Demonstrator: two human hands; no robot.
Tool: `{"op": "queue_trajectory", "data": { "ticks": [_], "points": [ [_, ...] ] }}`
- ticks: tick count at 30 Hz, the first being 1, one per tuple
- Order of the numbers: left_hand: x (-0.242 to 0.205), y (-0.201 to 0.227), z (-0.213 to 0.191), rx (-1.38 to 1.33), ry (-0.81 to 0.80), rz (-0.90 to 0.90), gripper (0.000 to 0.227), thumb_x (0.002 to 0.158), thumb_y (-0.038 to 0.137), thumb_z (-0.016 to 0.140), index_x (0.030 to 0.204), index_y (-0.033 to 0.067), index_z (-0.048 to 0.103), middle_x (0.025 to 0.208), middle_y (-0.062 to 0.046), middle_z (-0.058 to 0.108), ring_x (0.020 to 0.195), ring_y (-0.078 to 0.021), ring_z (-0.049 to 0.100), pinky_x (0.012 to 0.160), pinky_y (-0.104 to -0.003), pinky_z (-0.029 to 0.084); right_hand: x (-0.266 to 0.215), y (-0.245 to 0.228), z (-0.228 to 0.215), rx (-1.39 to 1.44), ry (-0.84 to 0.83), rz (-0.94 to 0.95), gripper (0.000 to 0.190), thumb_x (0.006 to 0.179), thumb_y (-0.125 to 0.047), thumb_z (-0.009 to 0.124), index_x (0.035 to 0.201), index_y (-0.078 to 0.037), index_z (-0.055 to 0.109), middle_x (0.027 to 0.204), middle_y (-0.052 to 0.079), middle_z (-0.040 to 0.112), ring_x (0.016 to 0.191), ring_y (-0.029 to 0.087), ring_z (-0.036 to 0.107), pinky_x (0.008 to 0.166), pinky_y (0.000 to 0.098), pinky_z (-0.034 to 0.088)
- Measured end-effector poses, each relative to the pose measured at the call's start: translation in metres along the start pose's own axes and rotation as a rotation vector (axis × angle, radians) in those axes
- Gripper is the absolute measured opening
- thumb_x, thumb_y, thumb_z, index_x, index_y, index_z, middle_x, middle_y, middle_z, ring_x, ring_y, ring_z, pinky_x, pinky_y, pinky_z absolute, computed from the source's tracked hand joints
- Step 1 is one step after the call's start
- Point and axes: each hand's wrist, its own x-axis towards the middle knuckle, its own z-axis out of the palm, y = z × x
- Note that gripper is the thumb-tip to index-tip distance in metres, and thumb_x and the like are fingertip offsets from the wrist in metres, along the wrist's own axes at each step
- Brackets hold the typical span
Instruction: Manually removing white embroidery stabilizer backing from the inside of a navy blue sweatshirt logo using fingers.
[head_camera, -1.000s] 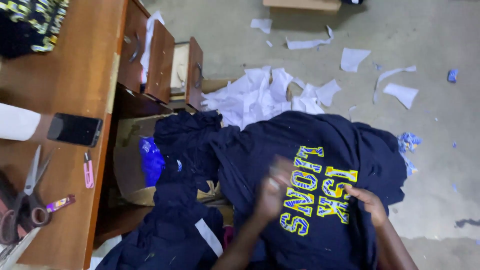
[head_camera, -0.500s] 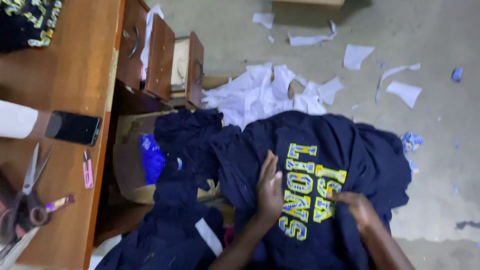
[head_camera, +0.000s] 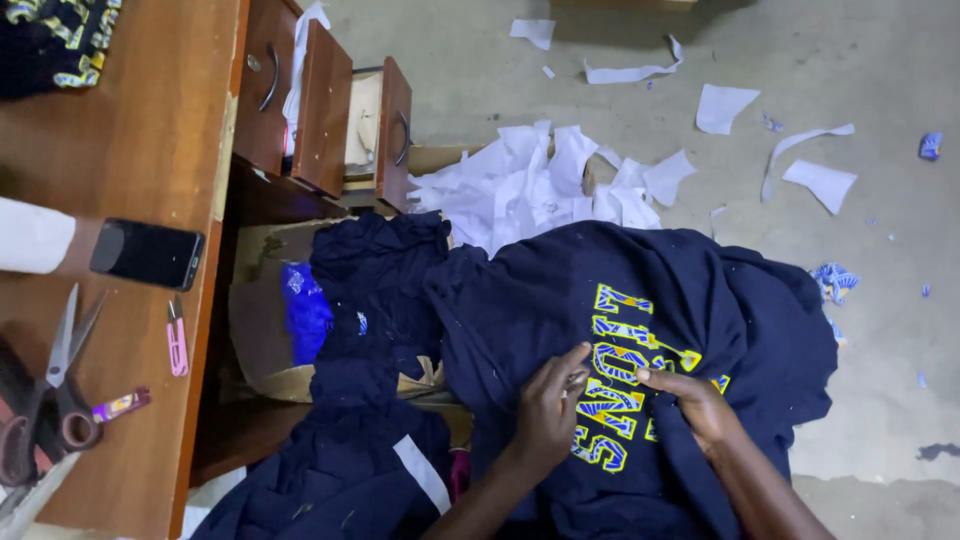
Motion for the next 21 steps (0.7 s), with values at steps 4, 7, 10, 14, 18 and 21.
{"op": "queue_trajectory", "data": {
  "ticks": [4, 7, 10, 14, 18, 21],
  "points": [
    [0.013, 0.003, -0.01, 0.164, 0.019, -0.026, 0.047, 0.096, 0.008, 0.07, 0.14, -0.0053, 0.059, 0.103, -0.017, 0.073, 0.08, -0.0292, 0.07, 0.072, -0.041, 0.056, 0.03, 0.016, -0.034, -0.063, 0.055, -0.102, 0.038, 0.095, -0.001, 0.063, 0.123, 0.024, 0.065, 0.117, 0.033, 0.071, 0.096, 0.039, 0.066, 0.089, 0.0471, 0.052],
    [0.02, -0.001, -0.01, 0.141, -0.094, -0.024, 0.066, 0.103, 0.022, 0.061, 0.158, -0.0049, 0.039, 0.113, -0.021, 0.062, 0.09, -0.033, 0.065, 0.083, -0.045, 0.054, 0.032, 0.015, -0.038, -0.117, 0.148, -0.183, 0.034, 0.094, -0.003, 0.07, 0.119, 0.021, 0.071, 0.116, 0.028, 0.074, 0.096, 0.034, 0.067, 0.087, 0.0419, 0.053],
    [0.028, -0.006, -0.008, 0.257, -0.102, 0.163, 0.061, 0.091, -0.003, 0.074, 0.15, 0.0004, 0.057, 0.115, -0.017, 0.06, 0.088, -0.0267, 0.061, 0.08, -0.04, 0.055, 0.019, 0.01, -0.023, -0.121, 0.202, -0.178, 0.036, 0.095, -0.007, 0.069, 0.123, 0.017, 0.072, 0.119, 0.028, 0.074, 0.1, 0.034, 0.068, 0.092, 0.0426, 0.052],
    [0.04, -0.012, -0.007, 0.206, -0.012, 0.252, 0.044, 0.086, 0.001, 0.081, 0.129, 0.0039, 0.075, 0.107, -0.009, 0.068, 0.085, -0.0218, 0.061, 0.082, -0.036, 0.051, 0.02, 0.005, -0.02, -0.111, 0.209, -0.151, 0.04, 0.095, -0.007, 0.068, 0.127, 0.017, 0.069, 0.125, 0.028, 0.073, 0.105, 0.035, 0.067, 0.096, 0.0435, 0.052],
    [0.043, -0.006, -0.011, 0.144, -0.053, 0.239, 0.039, 0.084, 0.0, 0.081, 0.123, 0.0036, 0.077, 0.107, -0.009, 0.071, 0.084, -0.021, 0.061, 0.082, -0.035, 0.049, 0.035, 0.015, -0.037, -0.145, 0.214, -0.159, 0.038, 0.094, -0.006, 0.069, 0.127, 0.013, 0.072, 0.126, 0.028, 0.074, 0.109, 0.034, 0.067, 0.097, 0.0426, 0.052],
    [0.042, -0.01, -0.011, 0.169, -0.09, 0.247, 0.04, 0.087, 0.008, 0.083, 0.126, 0.004, 0.076, 0.108, -0.007, 0.069, 0.087, -0.0205, 0.061, 0.085, -0.036, 0.049, 0.046, 0.02, -0.049, -0.153, 0.188, -0.181, 0.034, 0.095, -0.004, 0.068, 0.125, 0.011, 0.073, 0.126, 0.026, 0.075, 0.109, 0.031, 0.068, 0.098, 0.0409, 0.052]
  ]
}}
